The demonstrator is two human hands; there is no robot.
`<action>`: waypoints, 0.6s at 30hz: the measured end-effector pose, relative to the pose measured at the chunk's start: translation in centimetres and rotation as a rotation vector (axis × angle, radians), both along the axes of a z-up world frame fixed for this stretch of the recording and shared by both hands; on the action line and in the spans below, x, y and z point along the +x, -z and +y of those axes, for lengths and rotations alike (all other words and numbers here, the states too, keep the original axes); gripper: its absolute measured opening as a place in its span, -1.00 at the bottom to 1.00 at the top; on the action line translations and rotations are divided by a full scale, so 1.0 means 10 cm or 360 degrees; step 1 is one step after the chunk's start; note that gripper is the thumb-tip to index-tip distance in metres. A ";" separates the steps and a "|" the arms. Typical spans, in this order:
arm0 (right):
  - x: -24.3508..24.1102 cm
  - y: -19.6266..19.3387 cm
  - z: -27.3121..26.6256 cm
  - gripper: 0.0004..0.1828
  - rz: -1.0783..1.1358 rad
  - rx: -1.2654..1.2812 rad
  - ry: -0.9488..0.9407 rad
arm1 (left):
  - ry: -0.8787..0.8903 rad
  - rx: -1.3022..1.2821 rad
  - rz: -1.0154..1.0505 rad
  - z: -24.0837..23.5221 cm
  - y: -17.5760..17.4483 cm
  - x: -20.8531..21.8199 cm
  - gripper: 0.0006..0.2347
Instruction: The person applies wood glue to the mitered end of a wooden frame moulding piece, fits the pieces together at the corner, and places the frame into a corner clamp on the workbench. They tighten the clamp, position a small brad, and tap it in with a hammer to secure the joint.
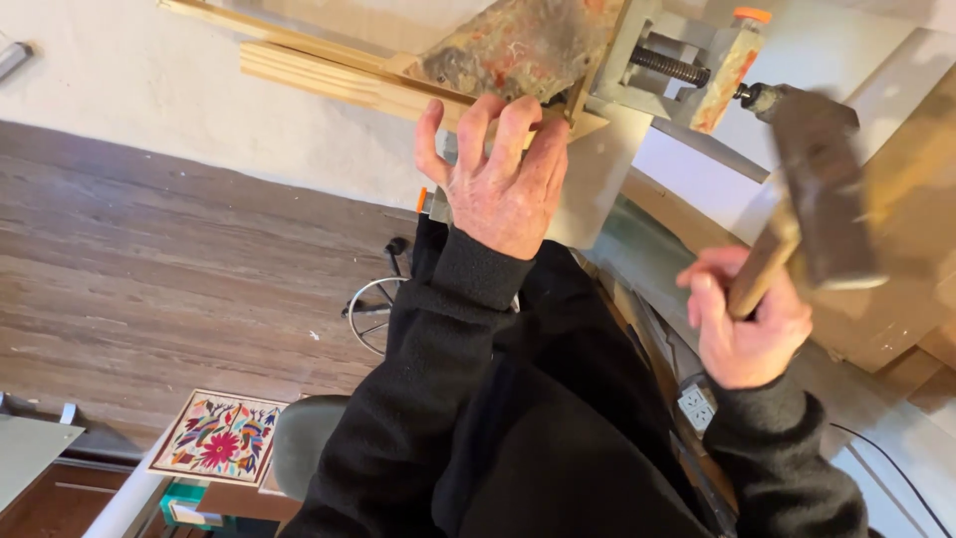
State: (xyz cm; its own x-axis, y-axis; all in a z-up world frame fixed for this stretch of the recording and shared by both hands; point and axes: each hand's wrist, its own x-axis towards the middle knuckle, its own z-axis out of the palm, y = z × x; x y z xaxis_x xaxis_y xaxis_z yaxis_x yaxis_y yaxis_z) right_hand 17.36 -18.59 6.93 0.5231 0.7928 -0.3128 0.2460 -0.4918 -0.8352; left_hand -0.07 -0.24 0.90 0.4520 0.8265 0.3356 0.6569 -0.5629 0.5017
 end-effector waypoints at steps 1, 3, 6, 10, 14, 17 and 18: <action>-0.02 0.04 -0.11 -0.89 -0.0109 -0.0091 -0.0006 | 0.0008 0.0015 0.0014 0.00 0.01 0.00 -0.84; -0.08 0.07 -0.25 -0.87 -0.0223 -0.0178 -0.0007 | 0.0020 0.0035 0.0024 0.01 0.03 0.00 -0.84; -0.19 0.02 -0.33 -0.75 -0.0475 -0.0147 -0.0207 | 0.0003 0.0059 0.0022 -0.01 0.03 0.00 -0.85; -0.26 -0.01 -0.30 -0.64 -0.0375 -0.0258 -0.0232 | 0.0006 0.0066 0.0047 0.01 0.02 0.00 -0.84; -0.31 -0.06 -0.22 -0.56 -0.0333 -0.0309 -0.0268 | -0.0002 0.0107 0.0037 -0.01 0.08 0.02 -0.82; -0.30 -0.04 -0.22 -0.54 -0.0345 -0.0407 -0.0270 | -0.0017 0.0145 0.0012 -0.02 0.13 0.03 -0.82; -0.30 -0.04 -0.20 -0.54 -0.0345 -0.0404 -0.0275 | -0.0022 0.0147 0.0013 -0.02 0.12 0.02 -0.82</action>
State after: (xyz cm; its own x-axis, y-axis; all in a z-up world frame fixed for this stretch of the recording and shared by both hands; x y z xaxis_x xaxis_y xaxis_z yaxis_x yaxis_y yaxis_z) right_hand 14.31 -20.54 7.37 0.4641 0.7865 -0.4074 0.5011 -0.6124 -0.6114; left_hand 0.15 -0.45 -0.32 0.4438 0.7984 0.4069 0.6687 -0.5973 0.4427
